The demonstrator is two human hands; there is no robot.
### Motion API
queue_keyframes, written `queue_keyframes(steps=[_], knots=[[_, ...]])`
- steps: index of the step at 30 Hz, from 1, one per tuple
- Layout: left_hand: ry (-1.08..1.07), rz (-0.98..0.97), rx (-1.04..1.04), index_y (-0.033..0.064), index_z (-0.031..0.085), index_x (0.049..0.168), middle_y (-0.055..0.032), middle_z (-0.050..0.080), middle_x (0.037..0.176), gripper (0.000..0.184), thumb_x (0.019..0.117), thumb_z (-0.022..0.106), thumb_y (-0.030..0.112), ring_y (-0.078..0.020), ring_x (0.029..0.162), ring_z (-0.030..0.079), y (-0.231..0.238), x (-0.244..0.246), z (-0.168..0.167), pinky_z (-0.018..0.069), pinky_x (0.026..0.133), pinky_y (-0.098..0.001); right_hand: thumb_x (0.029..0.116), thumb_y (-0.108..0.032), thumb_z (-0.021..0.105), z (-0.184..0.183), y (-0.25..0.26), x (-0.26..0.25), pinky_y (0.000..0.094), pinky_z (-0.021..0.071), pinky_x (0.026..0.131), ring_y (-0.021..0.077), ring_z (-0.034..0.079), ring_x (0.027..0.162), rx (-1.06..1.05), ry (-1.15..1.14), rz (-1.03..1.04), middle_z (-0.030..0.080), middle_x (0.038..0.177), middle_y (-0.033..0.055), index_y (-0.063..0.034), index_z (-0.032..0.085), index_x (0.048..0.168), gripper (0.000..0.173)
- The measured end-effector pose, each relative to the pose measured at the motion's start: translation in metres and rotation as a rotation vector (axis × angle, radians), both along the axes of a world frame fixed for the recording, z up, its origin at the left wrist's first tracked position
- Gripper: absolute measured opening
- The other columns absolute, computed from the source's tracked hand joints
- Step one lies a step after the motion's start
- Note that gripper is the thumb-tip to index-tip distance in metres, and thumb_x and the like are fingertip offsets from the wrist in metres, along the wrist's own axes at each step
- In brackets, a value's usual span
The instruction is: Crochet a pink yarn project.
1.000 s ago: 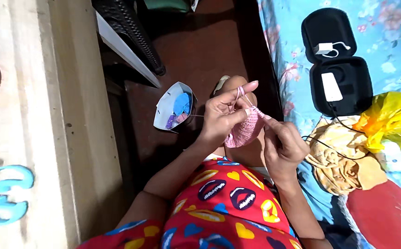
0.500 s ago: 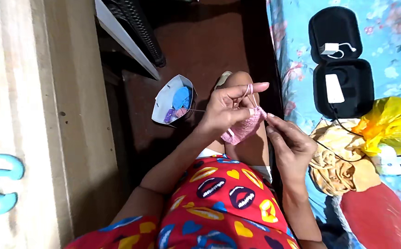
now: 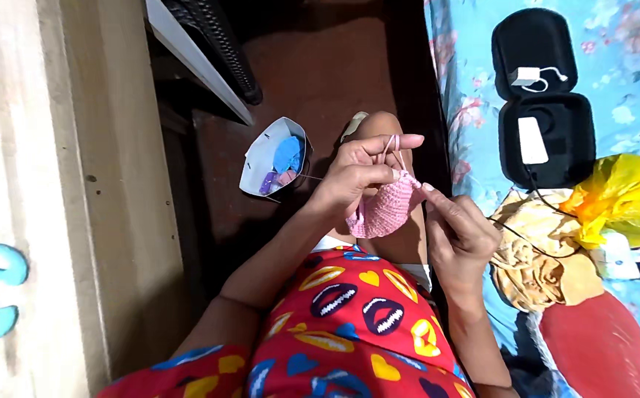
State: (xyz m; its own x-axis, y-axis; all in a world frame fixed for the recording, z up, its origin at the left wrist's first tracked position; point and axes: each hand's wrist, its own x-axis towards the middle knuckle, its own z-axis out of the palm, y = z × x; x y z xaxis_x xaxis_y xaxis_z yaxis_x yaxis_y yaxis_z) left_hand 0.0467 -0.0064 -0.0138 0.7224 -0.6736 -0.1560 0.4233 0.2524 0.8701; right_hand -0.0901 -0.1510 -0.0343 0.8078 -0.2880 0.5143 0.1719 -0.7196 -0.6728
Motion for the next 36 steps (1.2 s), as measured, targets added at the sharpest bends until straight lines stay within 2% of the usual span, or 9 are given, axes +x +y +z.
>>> queue_keyframes(steps=[5, 8, 11, 14, 17, 20, 25, 32, 36], knots=[[0.061, -0.041, -0.043, -0.0006, 0.067, 0.125, 0.0007, 0.066, 0.078, 0.045, 0.0838, 0.05, -0.01, -0.0042, 0.066, 0.062, 0.001, 0.001, -0.002, 0.0524, 0.06, -0.0184, 0.0928, 0.002, 0.062, 0.0, -0.004, 0.0, 0.0114, 0.0479, 0.063, -0.0012, 0.057, 0.07, 0.308, 0.047, 0.093, 0.063, 0.081, 0.0011, 0.0006, 0.077, 0.111, 0.024], [0.078, -0.044, -0.057, -0.0014, 0.066, 0.126, 0.001, 0.066, 0.077, 0.046, 0.0848, 0.049, -0.011, -0.0037, 0.065, 0.061, 0.0, -0.001, -0.001, 0.0499, 0.057, -0.017, 0.0916, 0.003, 0.065, -0.001, -0.006, 0.0, 0.0151, 0.0545, 0.067, -0.0008, 0.064, 0.076, 0.626, 0.124, 0.156, 0.074, 0.096, -0.0014, -0.005, 0.078, 0.114, 0.027], [0.127, -0.023, -0.066, -0.0014, 0.066, 0.125, 0.0007, 0.065, 0.077, 0.044, 0.087, 0.046, -0.013, -0.0053, 0.068, 0.063, -0.001, -0.004, 0.002, 0.056, 0.065, -0.0215, 0.0903, 0.004, 0.067, -0.002, -0.008, 0.002, 0.0142, 0.0469, 0.054, -0.0029, 0.056, 0.062, 0.87, 0.183, 0.188, 0.076, 0.1, -0.0013, -0.0081, 0.079, 0.113, 0.028], [0.121, -0.014, -0.045, -0.0011, 0.065, 0.125, 0.0016, 0.066, 0.077, 0.045, 0.0866, 0.045, -0.013, -0.0039, 0.067, 0.062, -0.001, -0.004, 0.001, 0.0542, 0.064, -0.0195, 0.0923, 0.003, 0.064, 0.002, -0.004, 0.0, 0.0171, 0.0576, 0.074, 0.0009, 0.068, 0.084, 0.592, 0.14, 0.132, 0.075, 0.103, 0.0, -0.0044, 0.077, 0.115, 0.027], [0.108, -0.029, -0.046, -0.0018, 0.064, 0.127, 0.0002, 0.066, 0.078, 0.045, 0.0878, 0.046, -0.012, -0.0057, 0.069, 0.064, 0.0, -0.002, -0.001, 0.056, 0.067, -0.0213, 0.0941, -0.001, 0.062, 0.001, -0.002, 0.0, 0.0133, 0.0467, 0.062, 0.0002, 0.056, 0.069, 0.224, 0.066, 0.046, 0.063, 0.081, 0.0019, -0.0021, 0.077, 0.114, 0.026], [0.133, -0.046, -0.027, -0.001, 0.064, 0.128, -0.0015, 0.068, 0.079, 0.044, 0.0894, 0.046, -0.011, -0.0068, 0.07, 0.065, 0.001, -0.001, -0.002, 0.0567, 0.068, -0.0228, 0.0956, -0.003, 0.061, 0.001, -0.003, -0.001, 0.0174, 0.0421, 0.055, 0.0045, 0.051, 0.062, 0.032, 0.047, 0.013, 0.058, 0.075, 0.0048, -0.0037, 0.078, 0.114, 0.025], [0.221, -0.069, -0.048, -0.0002, 0.065, 0.125, 0.0003, 0.065, 0.078, 0.042, 0.089, 0.045, -0.01, -0.0058, 0.069, 0.064, 0.0, 0.0, -0.005, 0.0564, 0.067, -0.0221, 0.0958, -0.005, 0.062, 0.001, -0.008, -0.002, 0.0184, 0.042, 0.056, 0.0057, 0.051, 0.062, 0.002, 0.052, 0.037, 0.058, 0.075, 0.0058, -0.0042, 0.078, 0.113, 0.024], [0.252, -0.119, -0.036, 0.0037, 0.068, 0.122, 0.0007, 0.069, 0.085, 0.042, 0.0883, 0.044, -0.005, -0.0037, 0.071, 0.064, 0.0, -0.001, -0.008, 0.0555, 0.067, -0.0205, 0.0948, -0.003, 0.06, -0.002, -0.016, -0.002, 0.0126, 0.0408, 0.057, 0.0, 0.049, 0.064, 0.139, 0.045, 0.134, 0.057, 0.075, 0.0029, -0.0022, 0.078, 0.111, 0.024], [0.279, -0.143, -0.035, 0.0039, 0.067, 0.123, 0.0006, 0.068, 0.082, 0.041, 0.0895, 0.043, -0.005, -0.0042, 0.07, 0.064, 0.001, -0.001, -0.009, 0.0558, 0.067, -0.0209, 0.0958, -0.004, 0.06, -0.001, -0.017, -0.005, 0.0187, 0.0402, 0.055, 0.0063, 0.049, 0.061, -0.023, 0.043, 0.098, 0.057, 0.074, 0.0056, -0.0048, 0.078, 0.113, 0.025]])
